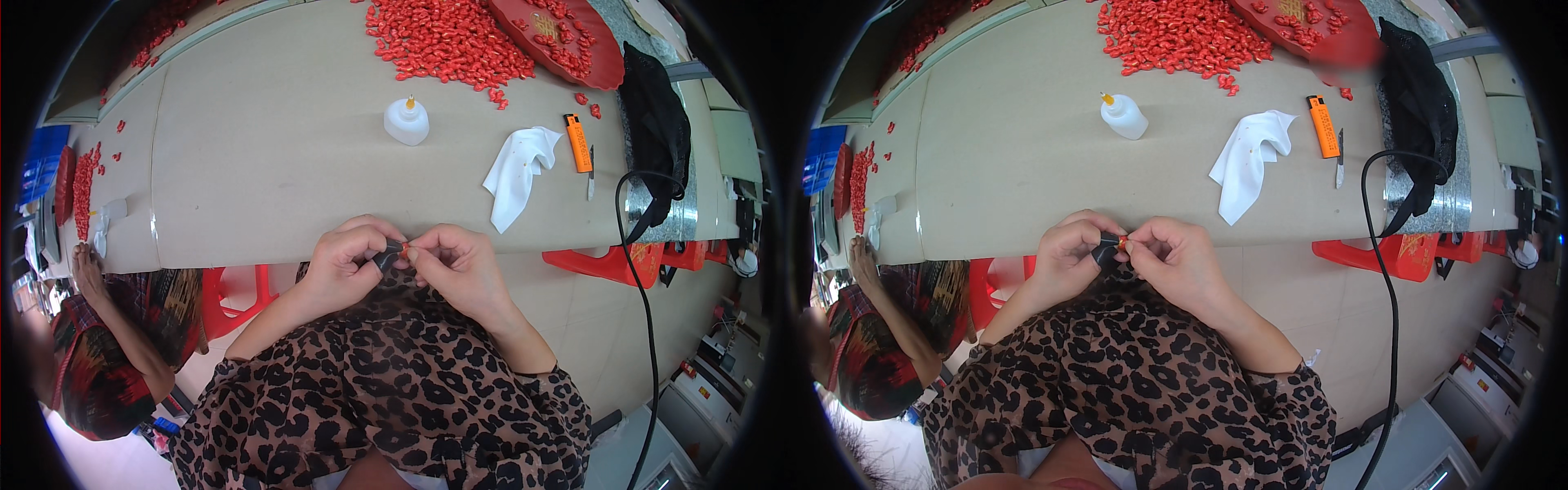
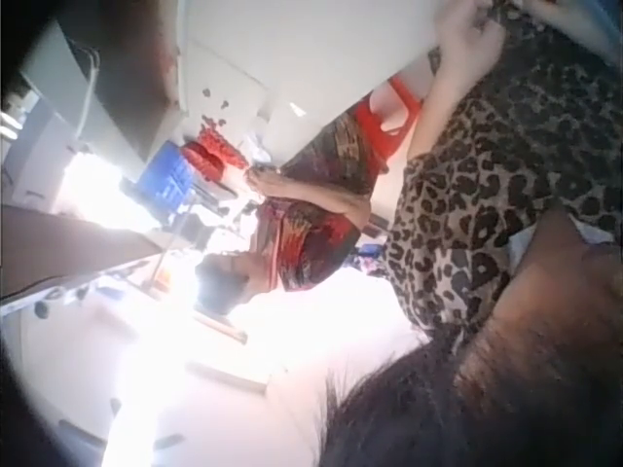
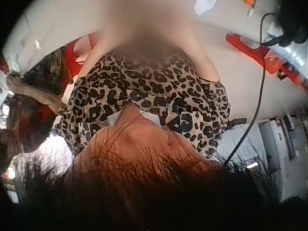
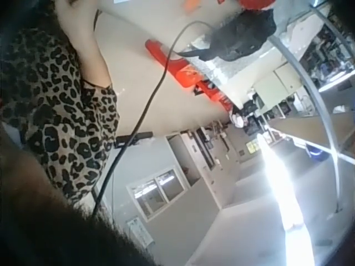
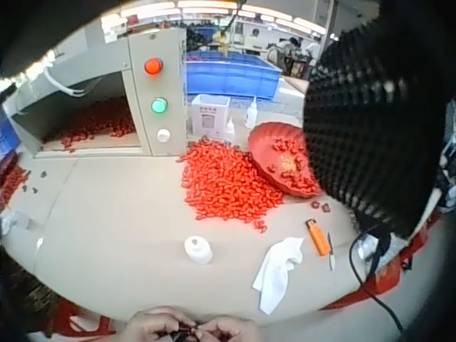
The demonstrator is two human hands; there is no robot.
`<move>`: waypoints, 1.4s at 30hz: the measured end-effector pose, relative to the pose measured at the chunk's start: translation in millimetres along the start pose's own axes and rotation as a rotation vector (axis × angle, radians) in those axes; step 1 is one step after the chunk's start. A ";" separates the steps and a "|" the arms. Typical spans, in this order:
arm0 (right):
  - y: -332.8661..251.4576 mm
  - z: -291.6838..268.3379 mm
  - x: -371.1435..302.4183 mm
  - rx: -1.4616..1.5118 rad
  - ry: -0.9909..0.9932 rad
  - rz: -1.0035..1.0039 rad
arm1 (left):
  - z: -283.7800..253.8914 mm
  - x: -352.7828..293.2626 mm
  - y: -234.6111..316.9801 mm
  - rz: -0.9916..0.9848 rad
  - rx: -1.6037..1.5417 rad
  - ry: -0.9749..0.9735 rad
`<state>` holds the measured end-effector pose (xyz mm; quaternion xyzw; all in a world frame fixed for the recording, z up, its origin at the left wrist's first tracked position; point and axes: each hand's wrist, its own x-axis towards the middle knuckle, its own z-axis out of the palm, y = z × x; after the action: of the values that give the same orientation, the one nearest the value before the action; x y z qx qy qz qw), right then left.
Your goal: The person applies glue to small red toy parts using a glue dispenser, then assembles the components together by hand.
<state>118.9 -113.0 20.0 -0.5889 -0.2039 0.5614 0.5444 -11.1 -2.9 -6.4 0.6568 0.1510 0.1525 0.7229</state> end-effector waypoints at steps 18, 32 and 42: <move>-3.8 -1.6 1.5 0.214 0.043 0.048 | 6.0 2.0 1.8 -0.050 -0.337 0.089; -4.9 -1.8 -1.2 0.189 0.078 0.042 | 8.9 4.0 1.5 -0.145 -0.312 0.146; -10.8 2.7 1.0 0.113 0.100 0.104 | 6.9 4.0 2.8 -0.138 -0.323 0.130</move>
<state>120.8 -107.5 29.5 -0.5942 -0.1136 0.5697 0.5563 -4.7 -7.2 -3.1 0.5089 0.2155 0.1670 0.8165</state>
